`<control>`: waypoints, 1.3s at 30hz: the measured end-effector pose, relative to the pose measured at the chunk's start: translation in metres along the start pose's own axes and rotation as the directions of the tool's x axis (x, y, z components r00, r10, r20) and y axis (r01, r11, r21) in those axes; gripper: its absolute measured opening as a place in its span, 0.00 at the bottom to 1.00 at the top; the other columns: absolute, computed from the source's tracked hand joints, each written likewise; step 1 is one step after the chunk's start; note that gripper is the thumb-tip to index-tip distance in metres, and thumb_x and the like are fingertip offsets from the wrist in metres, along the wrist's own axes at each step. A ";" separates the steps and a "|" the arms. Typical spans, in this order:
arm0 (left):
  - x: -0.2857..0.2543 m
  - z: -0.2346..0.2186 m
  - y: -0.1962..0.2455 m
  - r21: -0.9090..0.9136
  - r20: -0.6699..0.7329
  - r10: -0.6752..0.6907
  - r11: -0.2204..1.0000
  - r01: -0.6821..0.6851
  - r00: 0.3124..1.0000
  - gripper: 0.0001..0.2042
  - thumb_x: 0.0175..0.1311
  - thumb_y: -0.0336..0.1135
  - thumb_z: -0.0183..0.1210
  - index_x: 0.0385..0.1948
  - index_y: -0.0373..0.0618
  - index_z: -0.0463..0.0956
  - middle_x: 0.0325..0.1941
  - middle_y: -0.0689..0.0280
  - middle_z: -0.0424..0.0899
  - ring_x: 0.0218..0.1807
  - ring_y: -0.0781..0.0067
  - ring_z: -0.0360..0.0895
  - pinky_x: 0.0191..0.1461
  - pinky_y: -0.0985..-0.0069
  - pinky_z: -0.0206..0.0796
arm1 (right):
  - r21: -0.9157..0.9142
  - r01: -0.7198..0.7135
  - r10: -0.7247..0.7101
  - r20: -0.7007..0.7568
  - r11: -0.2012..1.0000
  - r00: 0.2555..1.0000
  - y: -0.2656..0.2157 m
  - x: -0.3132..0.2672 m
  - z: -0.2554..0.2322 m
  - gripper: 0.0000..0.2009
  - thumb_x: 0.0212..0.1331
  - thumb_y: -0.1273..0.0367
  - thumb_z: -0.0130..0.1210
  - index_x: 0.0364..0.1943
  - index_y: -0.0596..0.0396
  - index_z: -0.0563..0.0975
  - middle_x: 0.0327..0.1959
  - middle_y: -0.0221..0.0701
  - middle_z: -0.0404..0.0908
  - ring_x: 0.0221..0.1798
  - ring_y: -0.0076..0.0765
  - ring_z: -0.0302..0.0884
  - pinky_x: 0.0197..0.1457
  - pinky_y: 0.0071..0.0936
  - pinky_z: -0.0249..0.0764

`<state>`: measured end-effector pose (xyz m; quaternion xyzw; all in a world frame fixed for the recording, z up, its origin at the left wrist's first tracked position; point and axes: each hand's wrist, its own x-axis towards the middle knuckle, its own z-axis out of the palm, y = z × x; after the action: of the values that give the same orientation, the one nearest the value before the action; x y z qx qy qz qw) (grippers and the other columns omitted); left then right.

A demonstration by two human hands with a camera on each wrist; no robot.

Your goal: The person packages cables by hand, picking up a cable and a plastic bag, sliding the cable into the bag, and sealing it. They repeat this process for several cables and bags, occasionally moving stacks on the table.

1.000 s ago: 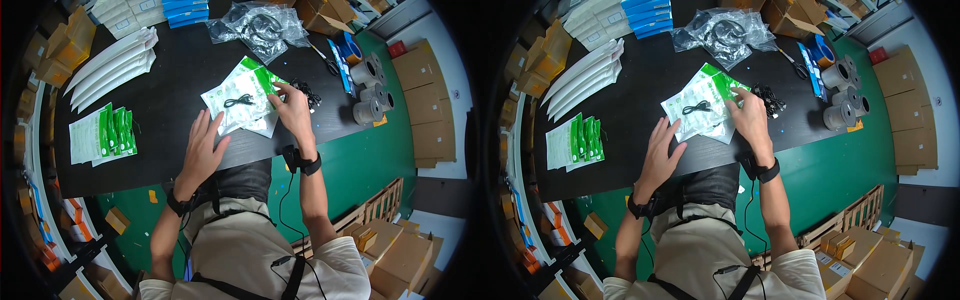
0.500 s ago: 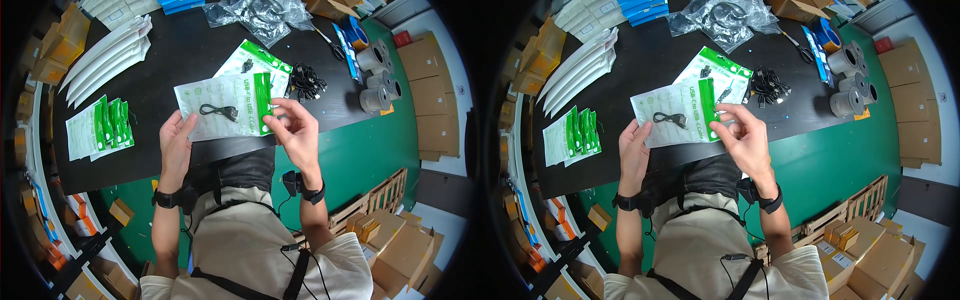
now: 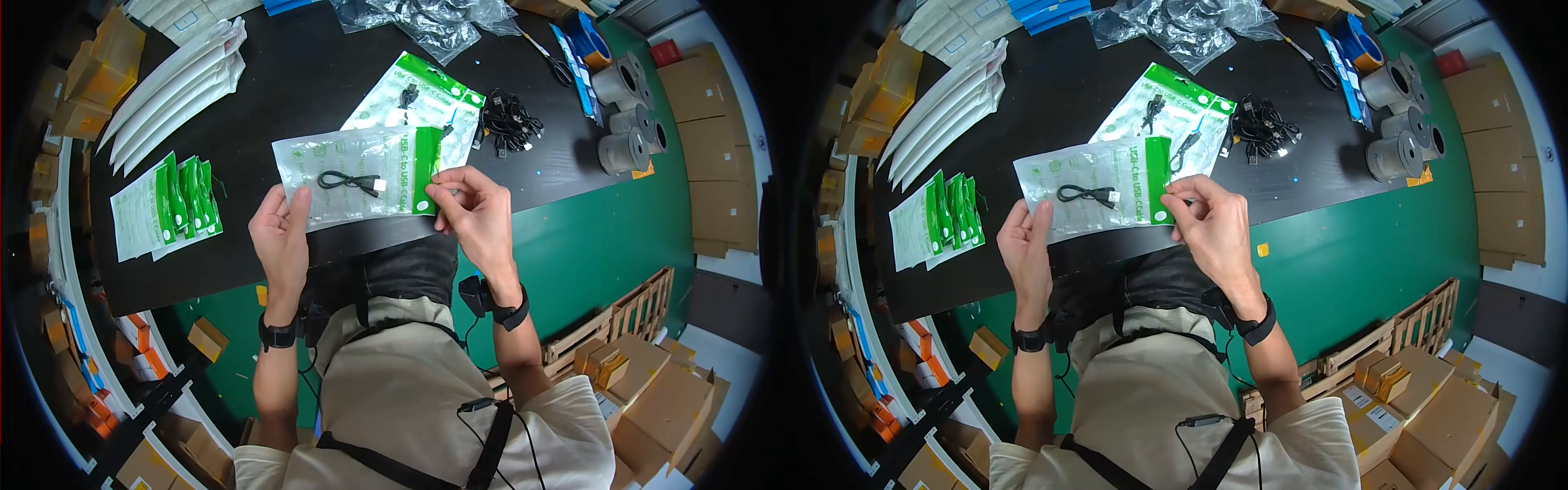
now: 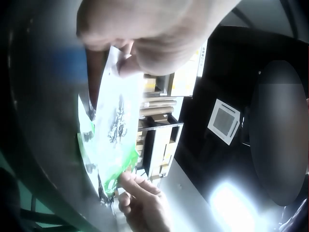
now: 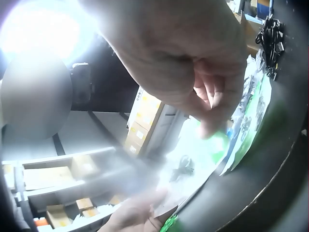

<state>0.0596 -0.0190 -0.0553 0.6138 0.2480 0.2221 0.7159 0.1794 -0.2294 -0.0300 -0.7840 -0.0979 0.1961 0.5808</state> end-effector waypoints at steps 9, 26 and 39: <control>0.006 -0.004 -0.007 -0.046 0.011 -0.045 0.998 0.046 0.999 0.10 0.75 0.32 0.56 0.45 0.31 0.78 0.38 0.65 0.87 0.37 0.91 0.76 0.40 0.90 0.66 | -0.347 0.468 -0.521 -0.072 0.813 0.850 0.006 0.000 0.010 0.02 0.63 0.78 0.61 0.37 0.64 0.81 0.26 0.29 0.82 0.25 0.20 0.79 0.23 0.17 0.73; 0.017 -0.021 0.001 -0.125 0.091 -0.091 0.987 0.102 0.992 0.10 0.74 0.31 0.57 0.47 0.30 0.78 0.42 0.63 0.87 0.39 0.87 0.80 0.44 0.87 0.70 | 0.135 -0.060 0.009 0.349 0.989 0.937 0.002 0.005 0.001 0.09 0.65 0.75 0.58 0.47 0.61 0.82 0.31 0.29 0.83 0.22 0.25 0.77 0.24 0.18 0.69; 0.007 -0.004 0.083 0.313 0.114 0.379 0.864 -0.395 0.918 0.09 0.72 0.29 0.59 0.45 0.32 0.81 0.37 0.68 0.85 0.35 0.85 0.74 0.40 0.88 0.63 | 0.304 0.187 -0.284 0.312 0.934 0.907 0.004 0.005 0.028 0.20 0.54 0.73 0.69 0.54 0.55 0.83 0.47 0.32 0.83 0.46 0.23 0.77 0.49 0.21 0.74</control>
<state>0.0619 0.0006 0.0256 0.7671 0.1360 0.3015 0.5498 0.1720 -0.2041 -0.0416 -0.6329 -0.2674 0.2720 0.6738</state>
